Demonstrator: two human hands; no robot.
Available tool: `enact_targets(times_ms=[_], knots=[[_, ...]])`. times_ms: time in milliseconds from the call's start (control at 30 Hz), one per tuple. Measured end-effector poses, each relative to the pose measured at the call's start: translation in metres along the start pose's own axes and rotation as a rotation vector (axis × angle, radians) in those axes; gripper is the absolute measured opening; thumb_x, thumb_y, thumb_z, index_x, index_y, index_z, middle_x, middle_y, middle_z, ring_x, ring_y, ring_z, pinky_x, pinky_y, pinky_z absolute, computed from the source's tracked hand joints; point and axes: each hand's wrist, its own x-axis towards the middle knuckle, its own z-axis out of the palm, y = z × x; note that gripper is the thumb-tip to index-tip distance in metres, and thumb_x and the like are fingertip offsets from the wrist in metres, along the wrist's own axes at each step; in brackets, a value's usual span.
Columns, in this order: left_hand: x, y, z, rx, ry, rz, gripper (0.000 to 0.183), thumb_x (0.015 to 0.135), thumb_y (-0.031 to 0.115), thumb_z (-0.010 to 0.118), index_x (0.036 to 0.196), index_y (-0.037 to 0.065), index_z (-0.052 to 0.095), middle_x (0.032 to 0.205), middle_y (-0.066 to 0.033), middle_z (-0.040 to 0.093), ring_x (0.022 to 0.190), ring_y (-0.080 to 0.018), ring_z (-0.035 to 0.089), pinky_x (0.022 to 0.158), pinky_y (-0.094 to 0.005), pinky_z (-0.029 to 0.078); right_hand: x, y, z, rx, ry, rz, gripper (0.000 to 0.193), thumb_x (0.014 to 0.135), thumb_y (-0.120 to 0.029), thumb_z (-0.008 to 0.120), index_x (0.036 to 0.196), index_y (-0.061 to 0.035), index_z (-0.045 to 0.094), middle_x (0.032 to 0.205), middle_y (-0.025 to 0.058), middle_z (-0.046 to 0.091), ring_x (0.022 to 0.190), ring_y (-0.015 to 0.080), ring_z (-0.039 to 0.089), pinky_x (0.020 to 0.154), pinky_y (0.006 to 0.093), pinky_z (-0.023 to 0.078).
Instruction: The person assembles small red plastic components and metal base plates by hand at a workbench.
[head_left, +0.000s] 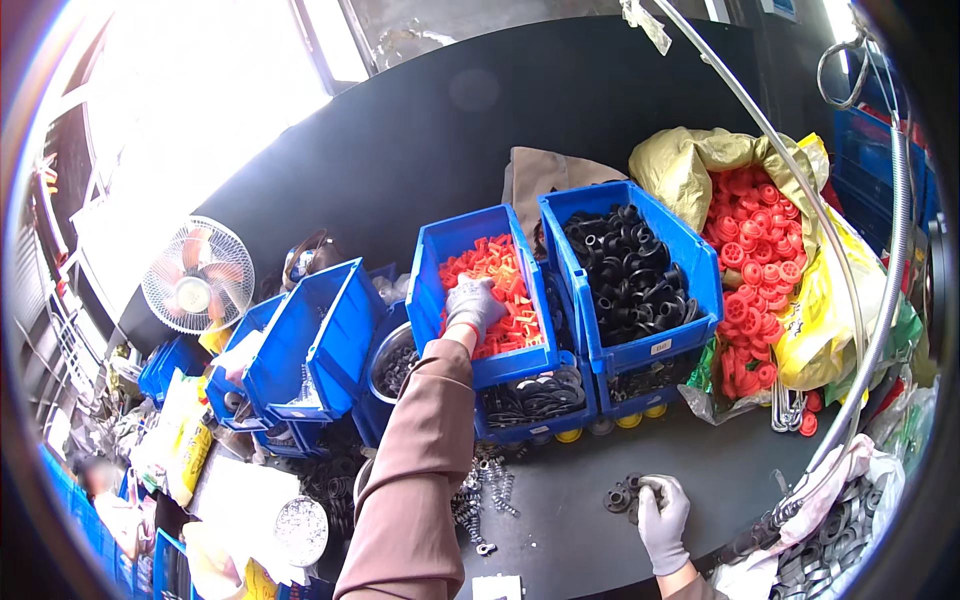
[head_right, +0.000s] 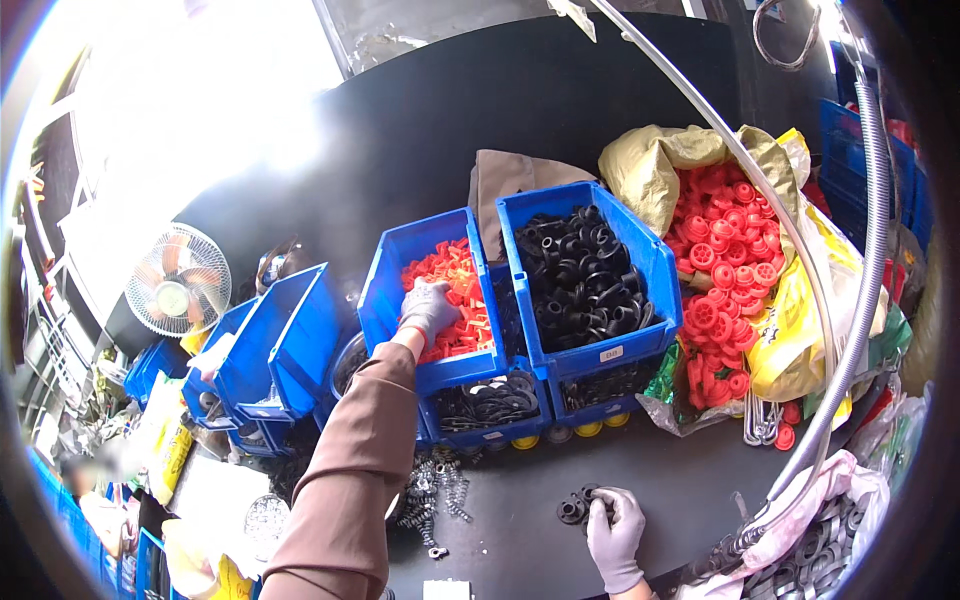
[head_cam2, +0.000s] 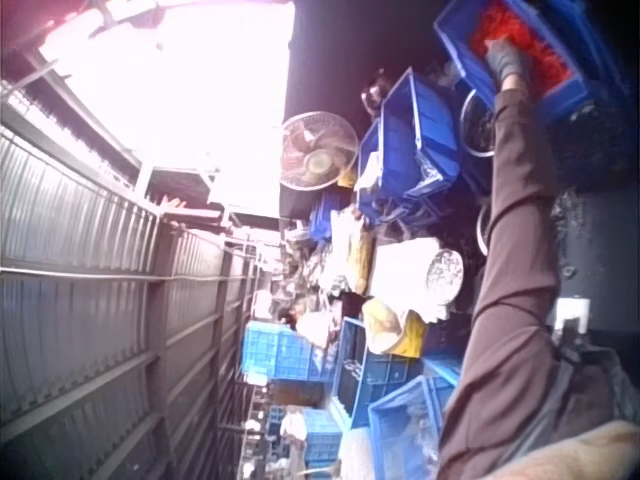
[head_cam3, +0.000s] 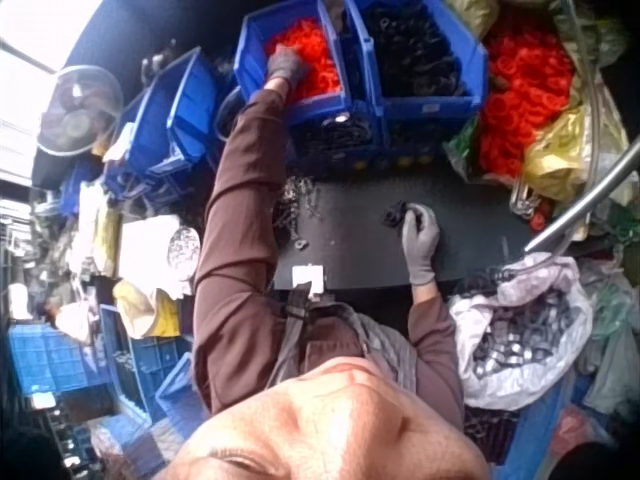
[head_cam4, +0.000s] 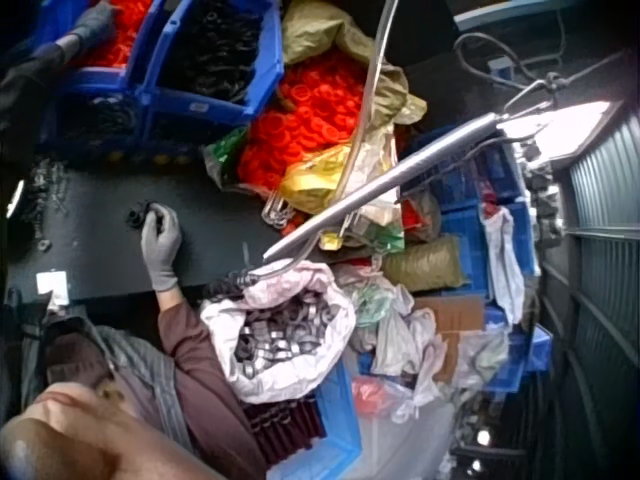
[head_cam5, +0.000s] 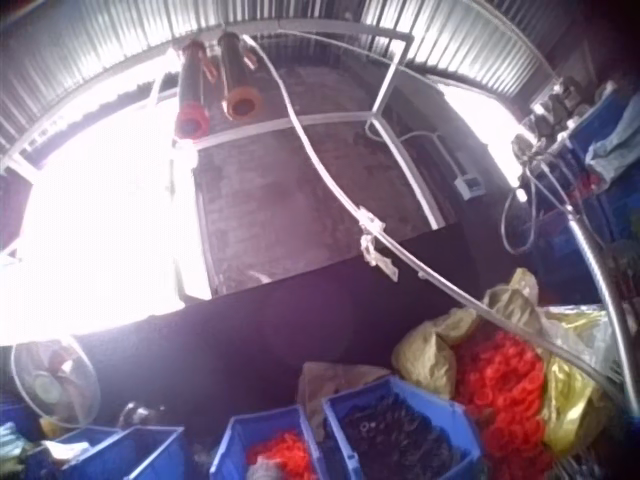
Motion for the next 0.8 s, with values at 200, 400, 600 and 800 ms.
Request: enact_targets(times_ms=[200, 400, 600, 800], knots=[[-0.021, -0.019, -0.026, -0.252, 0.321, 0.082, 0.056, 0.069, 0.04, 0.081, 0.119, 0.018, 0.068, 0.132, -0.0188, 0.049, 0.112, -0.0366, 0.061, 0.097, -0.0413, 0.051, -0.003, 0.014, -0.001, -0.008, 0.041, -0.021, 0.01, 0.083, 0.0, 0.06, 0.09, 0.0037, 0.066, 0.093, 0.0138, 0.067, 0.087, 0.0248, 0.065, 0.082, 0.0335, 0.051], [-0.093, -0.02, -0.072, -0.462, 0.441, 0.386, 0.042, 0.073, 0.026, 0.081, 0.107, 0.005, 0.067, 0.113, -0.016, 0.062, 0.109, -0.0297, 0.06, 0.093, -0.0378, 0.048, 0.001, 0.025, -0.003, 0.021, 0.043, 0.028, 0.012, 0.085, 0.001, 0.059, 0.095, 0.0039, 0.065, 0.096, 0.012, 0.066, 0.088, 0.0225, 0.064, 0.083, 0.0325, 0.051], [-0.252, -0.031, -0.018, -0.671, 0.178, 0.6, 0.044, 0.067, 0.02, 0.082, 0.105, 0.006, 0.067, 0.12, -0.0214, 0.055, 0.109, -0.0369, 0.059, 0.095, -0.04, 0.049, 0.0, 0.019, -0.004, -0.071, 0.034, -0.045, 0.012, 0.086, -0.001, 0.06, 0.097, 0.0027, 0.065, 0.097, 0.0128, 0.066, 0.088, 0.0241, 0.065, 0.083, 0.0332, 0.051], [-0.35, -0.051, 0.076, -0.464, -0.017, 0.531, 0.054, 0.061, 0.02, 0.085, 0.111, 0.014, 0.066, 0.13, -0.0231, 0.049, 0.115, -0.0433, 0.055, 0.095, -0.0459, 0.051, -0.01, 0.001, 0.005, -0.107, -0.04, -0.118, 0.016, 0.084, -0.001, 0.064, 0.1, 0.001, 0.064, 0.103, 0.0141, 0.065, 0.09, 0.0265, 0.065, 0.08, 0.0342, 0.053]])
